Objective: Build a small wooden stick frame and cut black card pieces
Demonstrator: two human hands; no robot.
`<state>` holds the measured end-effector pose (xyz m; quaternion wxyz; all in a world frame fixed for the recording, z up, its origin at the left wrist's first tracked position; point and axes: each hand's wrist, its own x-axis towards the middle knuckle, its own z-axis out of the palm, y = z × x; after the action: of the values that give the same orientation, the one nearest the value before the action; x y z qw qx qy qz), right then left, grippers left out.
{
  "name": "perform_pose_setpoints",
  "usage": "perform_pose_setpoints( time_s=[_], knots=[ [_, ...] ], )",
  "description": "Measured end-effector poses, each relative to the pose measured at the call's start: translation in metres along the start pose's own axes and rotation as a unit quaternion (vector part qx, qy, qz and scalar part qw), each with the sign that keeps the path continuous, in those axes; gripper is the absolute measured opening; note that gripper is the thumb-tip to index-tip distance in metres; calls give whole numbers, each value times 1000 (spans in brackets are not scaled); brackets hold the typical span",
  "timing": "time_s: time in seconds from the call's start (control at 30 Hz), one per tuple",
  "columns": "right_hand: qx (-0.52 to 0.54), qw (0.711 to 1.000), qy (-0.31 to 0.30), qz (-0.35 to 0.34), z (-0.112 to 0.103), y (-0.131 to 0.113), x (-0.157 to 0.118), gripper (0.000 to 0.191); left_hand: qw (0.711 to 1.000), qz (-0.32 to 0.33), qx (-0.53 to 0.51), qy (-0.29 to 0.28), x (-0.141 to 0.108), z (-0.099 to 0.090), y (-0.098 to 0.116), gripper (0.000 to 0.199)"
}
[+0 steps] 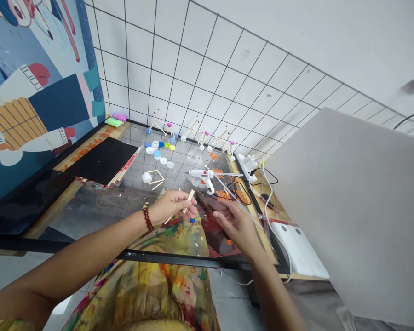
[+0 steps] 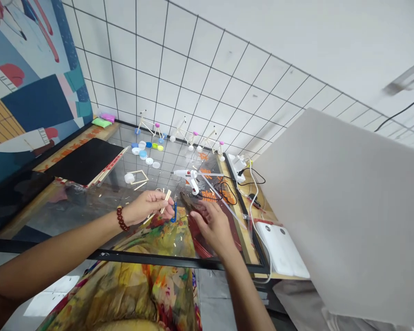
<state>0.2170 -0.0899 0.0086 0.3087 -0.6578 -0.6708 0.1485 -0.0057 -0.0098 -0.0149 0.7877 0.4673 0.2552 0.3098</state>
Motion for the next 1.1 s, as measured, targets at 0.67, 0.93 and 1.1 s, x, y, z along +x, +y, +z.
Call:
perform_pose_setpoints(
  time_s=[0.67, 0.93, 1.1],
  knots=[
    [-94, 995, -23, -15, 15, 3, 24, 40, 994, 81, 21, 65, 15, -17, -2, 33],
    [-269, 950, -155, 32, 0, 31, 4, 25, 993, 75, -16, 92, 61, -42, 35, 23],
    [-325, 928, -178, -26, 4, 29, -1, 28, 992, 71, 3, 101, 70, -54, 26, 24]
  ],
)
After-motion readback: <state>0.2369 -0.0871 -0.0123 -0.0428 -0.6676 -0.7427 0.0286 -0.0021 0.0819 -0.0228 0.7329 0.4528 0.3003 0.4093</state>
